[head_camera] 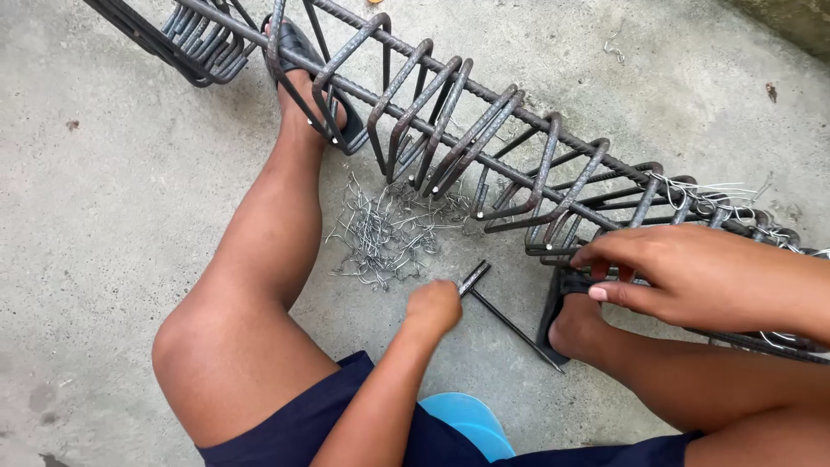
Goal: The person sits on the floor and ties a rebar cage using wire and a manual twisting tool. They pick up wire pieces, wrap them around the rebar intersections, and twist them tight to secure the structure.
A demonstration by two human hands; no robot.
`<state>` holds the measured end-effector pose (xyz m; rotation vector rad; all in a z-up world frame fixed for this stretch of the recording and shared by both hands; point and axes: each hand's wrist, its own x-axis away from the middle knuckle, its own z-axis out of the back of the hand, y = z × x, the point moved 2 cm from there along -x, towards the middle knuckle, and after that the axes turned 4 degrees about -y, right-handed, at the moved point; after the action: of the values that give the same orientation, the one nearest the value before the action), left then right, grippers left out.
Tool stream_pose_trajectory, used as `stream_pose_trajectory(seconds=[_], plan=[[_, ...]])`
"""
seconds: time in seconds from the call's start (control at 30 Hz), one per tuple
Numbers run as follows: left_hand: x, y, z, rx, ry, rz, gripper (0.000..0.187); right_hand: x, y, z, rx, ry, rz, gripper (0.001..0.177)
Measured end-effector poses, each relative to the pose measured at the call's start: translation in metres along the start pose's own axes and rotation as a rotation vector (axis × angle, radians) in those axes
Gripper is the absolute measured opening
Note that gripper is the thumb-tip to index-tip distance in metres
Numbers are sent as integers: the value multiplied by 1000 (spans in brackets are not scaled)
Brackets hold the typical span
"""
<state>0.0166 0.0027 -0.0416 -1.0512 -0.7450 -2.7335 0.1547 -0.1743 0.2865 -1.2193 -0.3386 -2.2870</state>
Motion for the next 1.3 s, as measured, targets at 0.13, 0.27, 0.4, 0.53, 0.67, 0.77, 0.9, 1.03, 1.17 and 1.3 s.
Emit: stream_pose_trajectory(seconds=[0.13,0.27,0.4,0.53,0.67,0.77,0.9,1.03,1.17,1.3], plan=[[-27,-27,13,49,-39,97,25,-6,3,6,2,-9,25,39],[-36,-32,6,64,322,96,37,-7,10,10,-36,-15,53,39],[-43,-32,31,291,295,56,50,-10,18,11,-74,-28,10,36],[-90,-52,12,319,310,79,52,-12,25,9,-59,-17,45,37],[-85,-51,21,347,276,138,39,-11,29,10,-73,-23,-29,32],[-75,-50,31,392,394,111,32,-12,33,15,-64,19,-27,35],[-42,-44,62,449,556,126,22,-10,26,30,-38,80,-21,31],[-24,-64,80,702,425,179,19,3,9,45,-30,104,-31,33],[1,-80,103,1053,334,204,25,20,-4,54,-19,153,-38,33],[41,-61,128,1454,114,69,33,43,-11,53,-75,203,-62,29]])
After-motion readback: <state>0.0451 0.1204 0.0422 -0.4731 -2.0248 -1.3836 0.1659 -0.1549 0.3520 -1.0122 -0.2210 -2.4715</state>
